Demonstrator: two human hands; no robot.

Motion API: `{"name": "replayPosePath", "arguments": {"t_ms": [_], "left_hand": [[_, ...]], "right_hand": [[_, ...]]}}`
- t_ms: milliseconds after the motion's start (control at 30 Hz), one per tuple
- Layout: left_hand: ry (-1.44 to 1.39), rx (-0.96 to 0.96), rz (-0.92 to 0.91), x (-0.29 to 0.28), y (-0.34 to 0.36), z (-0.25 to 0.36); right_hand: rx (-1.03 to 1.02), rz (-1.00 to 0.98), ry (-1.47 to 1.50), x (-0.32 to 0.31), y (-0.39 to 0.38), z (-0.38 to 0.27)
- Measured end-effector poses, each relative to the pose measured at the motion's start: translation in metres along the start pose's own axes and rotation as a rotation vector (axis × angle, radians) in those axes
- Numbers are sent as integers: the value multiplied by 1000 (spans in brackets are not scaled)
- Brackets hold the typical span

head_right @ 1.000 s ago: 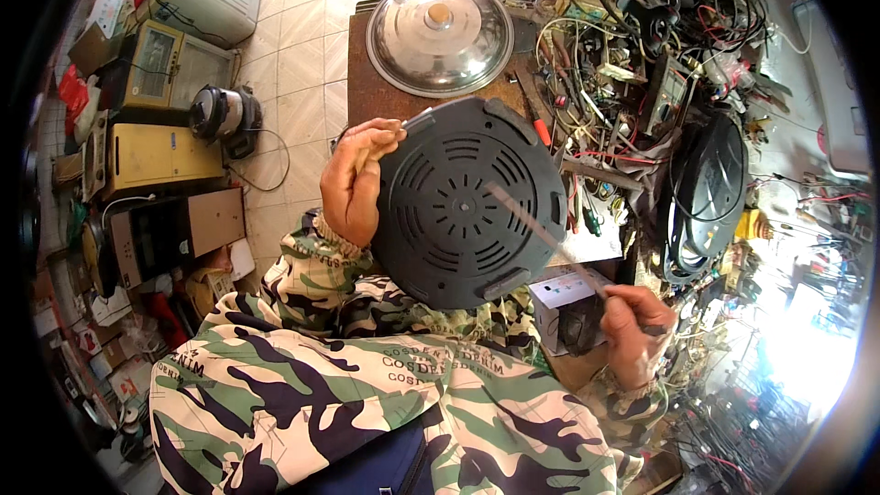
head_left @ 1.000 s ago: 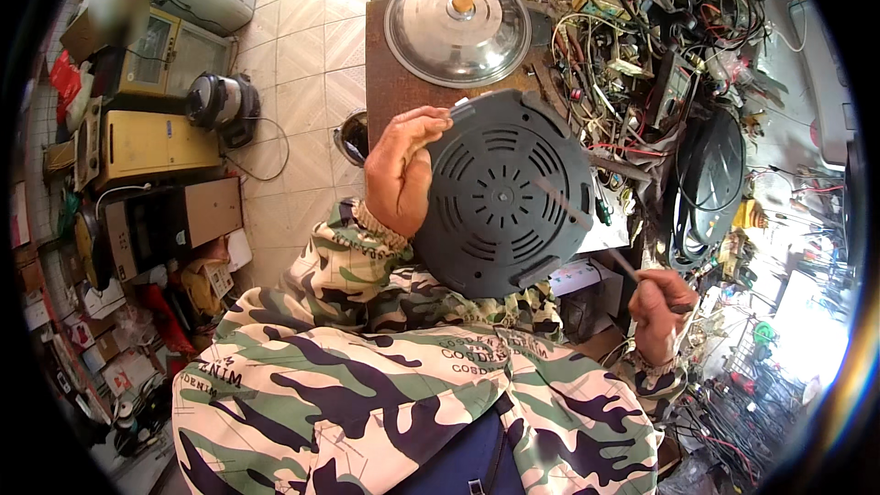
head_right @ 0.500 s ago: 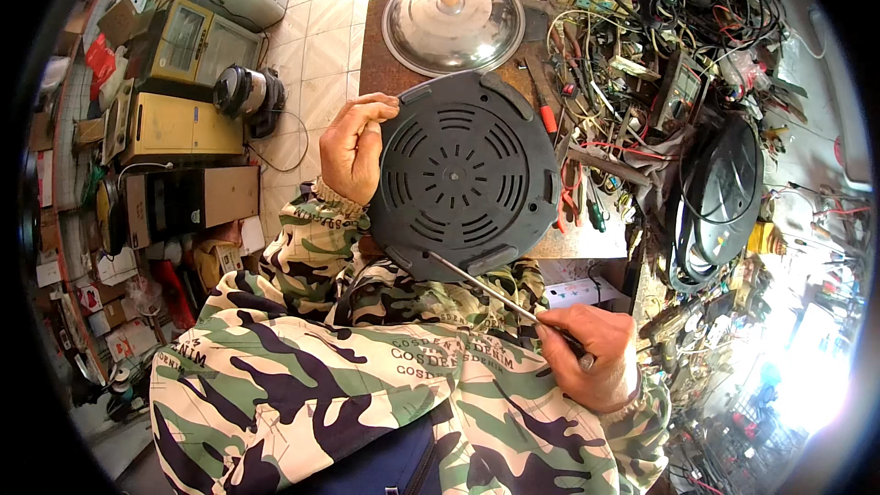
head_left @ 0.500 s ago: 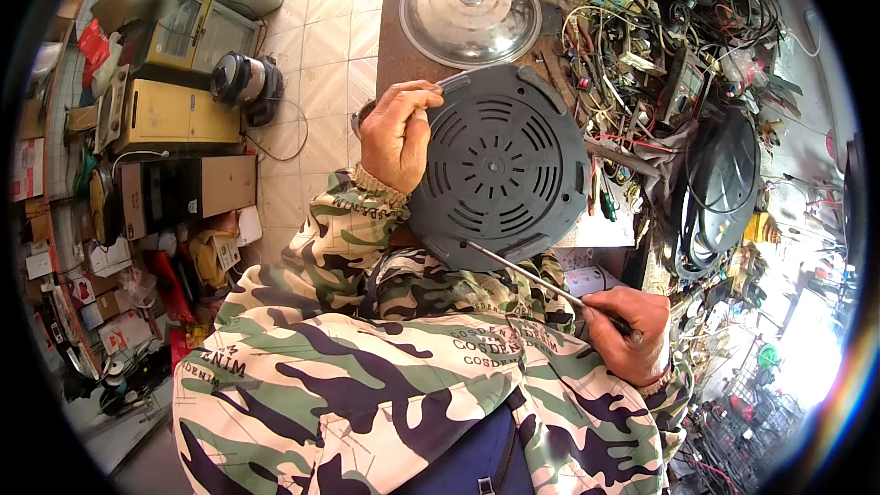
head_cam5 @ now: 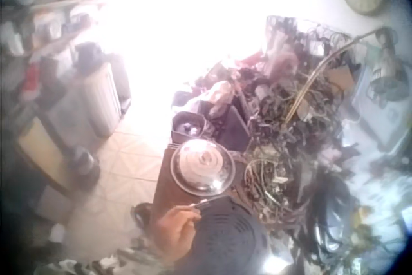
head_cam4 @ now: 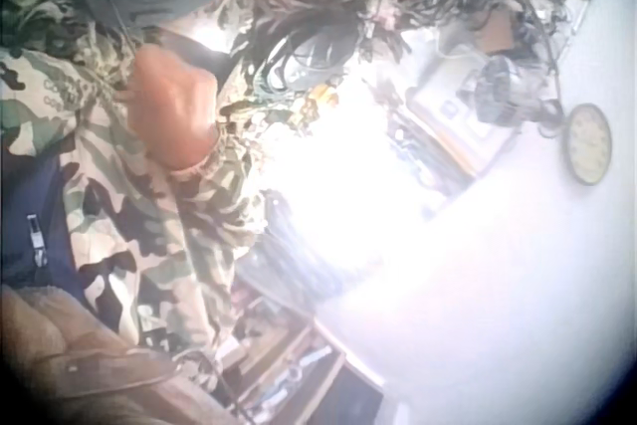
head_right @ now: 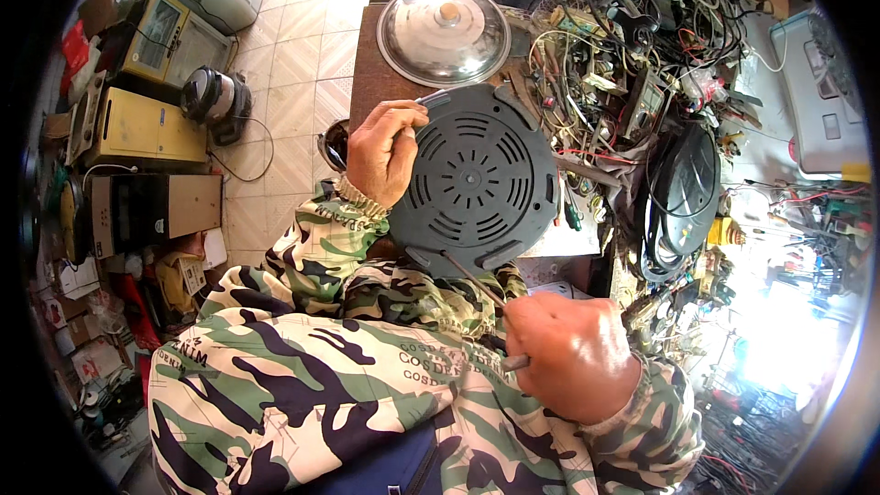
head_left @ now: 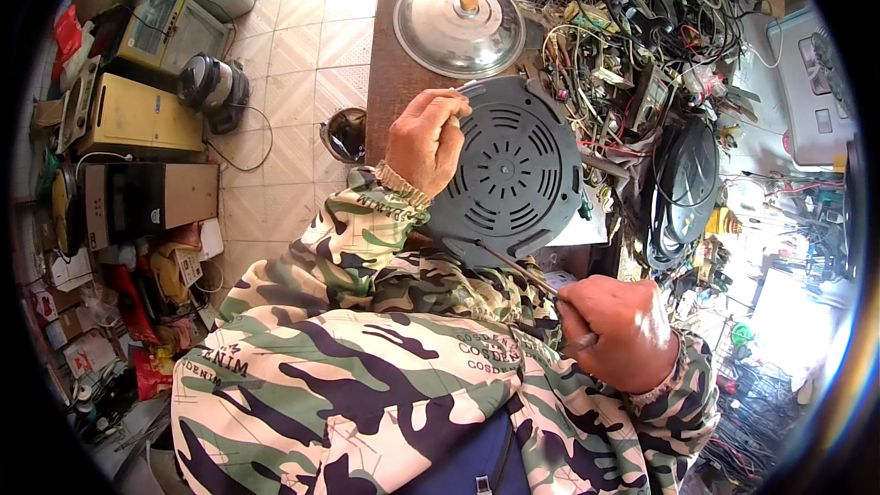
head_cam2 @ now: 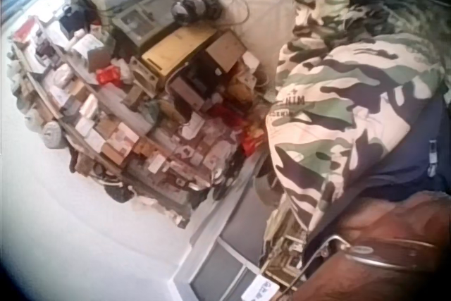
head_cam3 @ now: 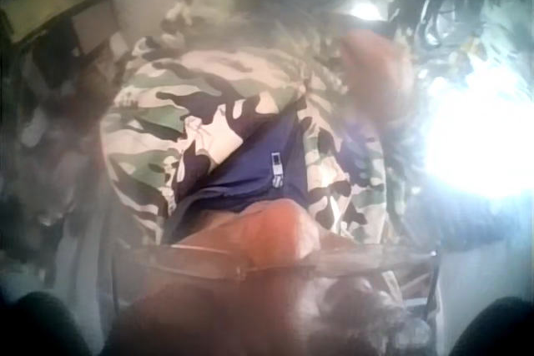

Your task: The person uses a screwdriver to remove screws from the bottom cover of a small appliance, likely a rice cooker. They then use a hammer to tap the cover and pry it open with the screwdriver. The person continues to remove screws and manipulate the cover throughout the clip.

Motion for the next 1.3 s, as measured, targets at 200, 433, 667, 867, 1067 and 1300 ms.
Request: {"name": "replayPosePath", "arguments": {"t_ms": [200, 433, 667, 867, 1067, 1300], "left_hand": [[-1, -21, 3, -4, 0, 0], [0, 3, -6, -8, -3, -5], [-108, 86, -203, -4, -5, 18], [-637, 46, -755, -21, -40, 102], [-617, 152, -551, 18, -71, 107], [-443, 141, -445, 24, -79, 96]], "right_hand": [[-99, -191, -296, -5, 30, -28], [-88, -154, -179, -4, 37, -14], [-311, -220, -420, -10, 44, -21], [-405, -181, -352, -4, 43, -8], [-619, 142, -246, -3, 43, -14], [129, 794, 577, 14, 35, 143]]}}
Point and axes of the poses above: each hand's wrist, its own y-axis towards the middle knuckle, its own x-axis out of the palm, z = x × y, the point moved 1 cm from there along y, towards the middle knuckle, and after that the axes turned 5 degrees about -z, right-handed, at the moved point
